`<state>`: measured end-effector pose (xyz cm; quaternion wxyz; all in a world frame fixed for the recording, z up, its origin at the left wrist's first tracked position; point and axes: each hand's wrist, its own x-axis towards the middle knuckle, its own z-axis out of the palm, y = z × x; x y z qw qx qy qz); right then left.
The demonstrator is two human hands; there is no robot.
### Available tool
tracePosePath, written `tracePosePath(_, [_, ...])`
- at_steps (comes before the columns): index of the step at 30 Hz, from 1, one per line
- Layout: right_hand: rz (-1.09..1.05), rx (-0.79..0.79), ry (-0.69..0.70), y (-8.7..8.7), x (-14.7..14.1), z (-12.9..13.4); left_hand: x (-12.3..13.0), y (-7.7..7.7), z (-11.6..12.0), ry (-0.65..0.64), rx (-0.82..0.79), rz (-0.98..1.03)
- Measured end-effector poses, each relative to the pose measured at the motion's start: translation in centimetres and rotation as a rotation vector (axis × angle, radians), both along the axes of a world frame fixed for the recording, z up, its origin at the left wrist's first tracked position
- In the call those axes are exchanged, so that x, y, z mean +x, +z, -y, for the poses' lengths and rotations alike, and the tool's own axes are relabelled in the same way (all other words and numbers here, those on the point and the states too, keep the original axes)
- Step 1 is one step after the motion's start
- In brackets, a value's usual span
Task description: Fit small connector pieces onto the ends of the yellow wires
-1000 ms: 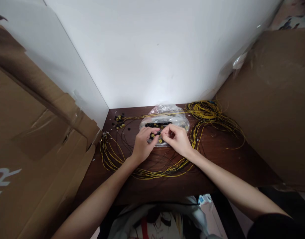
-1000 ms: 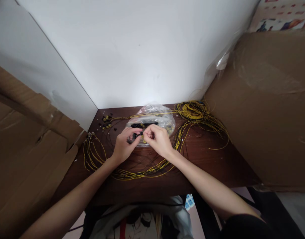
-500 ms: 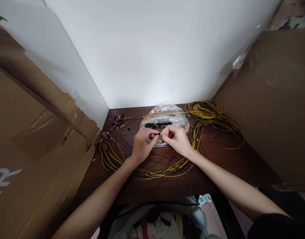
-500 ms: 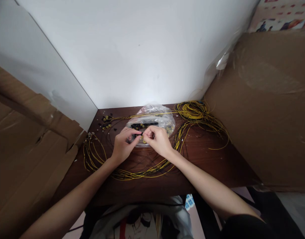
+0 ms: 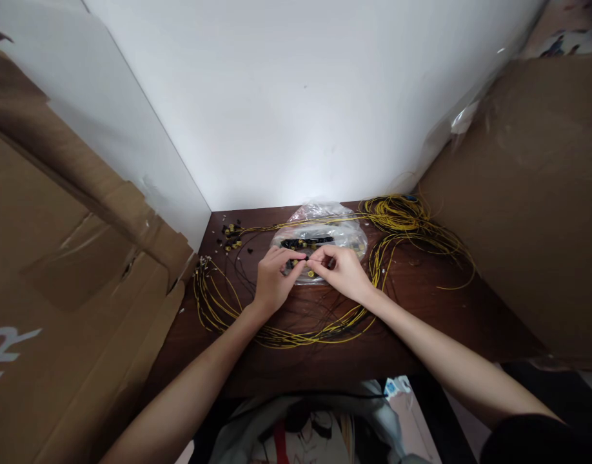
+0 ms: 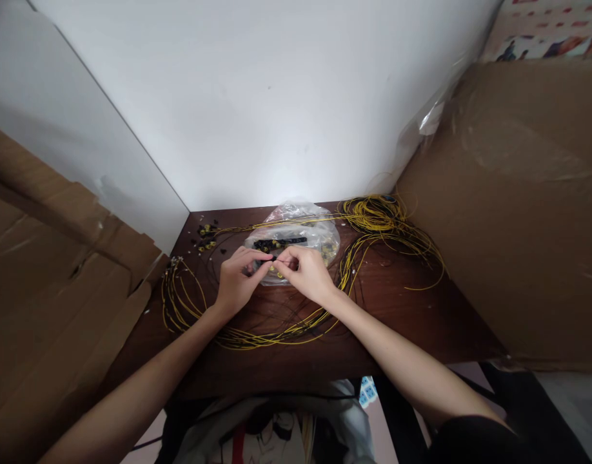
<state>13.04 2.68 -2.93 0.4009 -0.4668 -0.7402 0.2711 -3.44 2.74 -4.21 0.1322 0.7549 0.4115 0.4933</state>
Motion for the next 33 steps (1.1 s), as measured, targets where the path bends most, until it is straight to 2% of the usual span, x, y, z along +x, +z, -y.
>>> tracePosePath(12, [-0.03,0.011,0.006,0.33,0.05,0.13,-0.02,-0.04,0.0,-0.019,0.005,-0.039])
tracePosePath(20, [-0.042,-0.004,-0.007,-0.15,-0.07,0.18,0.08,-0.23,0.0,-0.037,0.028,-0.024])
tracePosePath(33, [-0.025,-0.008,-0.023,0.27,0.54,-0.16,-0.24,-0.12,-0.22,0.022,0.02,-0.031])
